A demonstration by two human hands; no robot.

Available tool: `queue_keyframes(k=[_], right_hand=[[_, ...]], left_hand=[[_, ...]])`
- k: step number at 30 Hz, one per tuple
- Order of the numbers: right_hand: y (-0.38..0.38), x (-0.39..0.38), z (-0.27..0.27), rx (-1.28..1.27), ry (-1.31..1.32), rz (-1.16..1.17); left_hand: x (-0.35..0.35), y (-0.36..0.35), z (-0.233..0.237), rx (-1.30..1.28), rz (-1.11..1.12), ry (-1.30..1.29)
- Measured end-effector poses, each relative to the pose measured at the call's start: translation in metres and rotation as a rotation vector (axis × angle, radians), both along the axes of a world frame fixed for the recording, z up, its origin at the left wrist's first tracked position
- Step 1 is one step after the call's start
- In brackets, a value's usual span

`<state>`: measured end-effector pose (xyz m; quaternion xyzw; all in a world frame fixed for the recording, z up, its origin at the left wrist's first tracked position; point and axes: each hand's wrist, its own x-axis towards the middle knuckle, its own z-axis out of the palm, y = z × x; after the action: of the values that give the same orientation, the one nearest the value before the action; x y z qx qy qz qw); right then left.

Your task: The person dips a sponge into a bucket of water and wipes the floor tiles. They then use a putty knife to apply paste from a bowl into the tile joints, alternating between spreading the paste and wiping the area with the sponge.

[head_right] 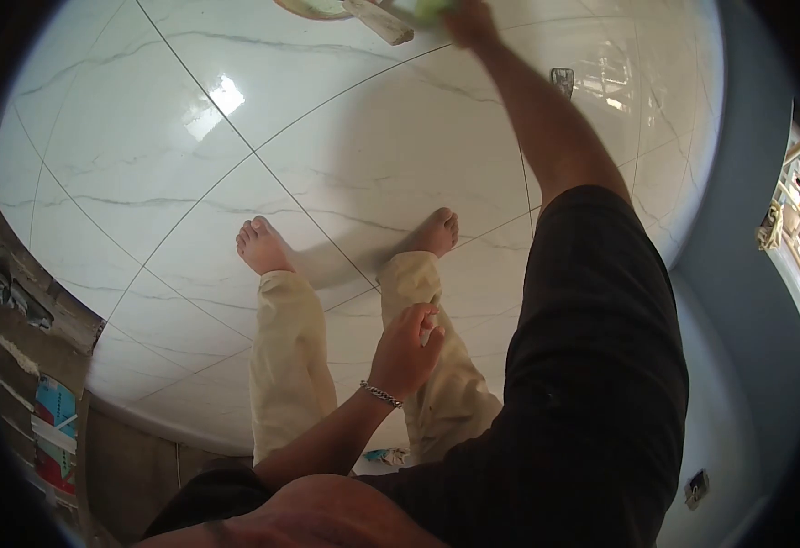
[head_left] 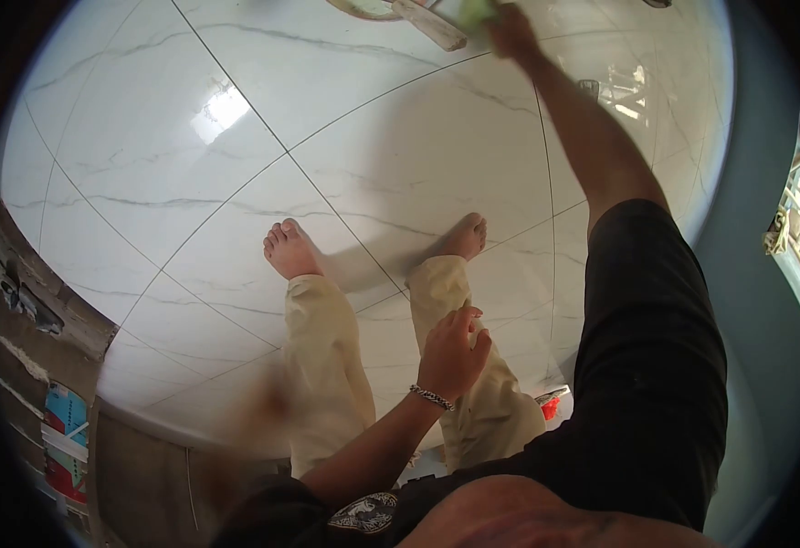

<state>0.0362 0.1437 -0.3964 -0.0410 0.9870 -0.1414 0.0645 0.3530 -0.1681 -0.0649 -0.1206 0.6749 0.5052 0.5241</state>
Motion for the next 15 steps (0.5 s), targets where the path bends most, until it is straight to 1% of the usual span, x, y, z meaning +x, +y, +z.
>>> queue_keyframes(k=[1,2,3,4,5,6,8,9,10,11,12,13,14,15], right_hand=[[-0.037,0.017,0.02,-0.023,0.001,0.017],[-0.063,0.041,0.033,-0.193,-0.311,-0.075],[-0.09,0.073,0.049,-0.234,-0.607,0.09],[-0.1,0.138,0.021,-0.598,-0.861,0.177],[-0.136,0.166,0.077,0.083,-0.854,0.74],[-0.146,0.169,0.095,0.086,-0.844,0.74],[-0.162,0.198,0.116,-0.266,-0.893,0.416],[-0.165,0.201,0.119,-0.427,-0.9,0.253],[-0.15,0.191,0.091,-0.493,-0.528,0.065],[-0.14,0.166,0.077,-0.446,-0.213,-0.162],[-0.124,0.133,0.063,-0.26,-0.046,-0.351],[-0.112,0.099,0.066,-0.105,0.072,-0.464],[-0.104,0.065,0.076,-0.107,0.12,-0.564],[-0.101,0.049,0.042,-0.056,0.106,-0.799]], left_hand=[[0.0,0.001,0.0,0.003,0.008,0.026],[0.0,0.002,0.001,0.01,0.016,0.055],[0.003,0.002,0.002,0.018,0.025,0.061],[0.006,0.003,0.003,0.022,0.001,0.069],[0.005,0.002,-0.001,0.02,-0.026,0.082],[-0.002,0.001,-0.004,0.019,-0.026,0.091],[-0.002,-0.001,0.006,-0.017,-0.05,0.112],[0.0,0.0,0.01,-0.024,-0.036,0.101],[0.0,0.0,0.008,-0.035,-0.023,0.124],[0.0,0.0,0.009,-0.046,-0.02,0.14],[0.001,-0.001,0.009,-0.05,-0.026,0.136],[0.001,-0.001,0.009,-0.036,-0.063,0.071],[0.002,0.001,0.011,-0.02,-0.098,0.003],[0.003,0.003,0.011,-0.023,-0.1,0.003]])
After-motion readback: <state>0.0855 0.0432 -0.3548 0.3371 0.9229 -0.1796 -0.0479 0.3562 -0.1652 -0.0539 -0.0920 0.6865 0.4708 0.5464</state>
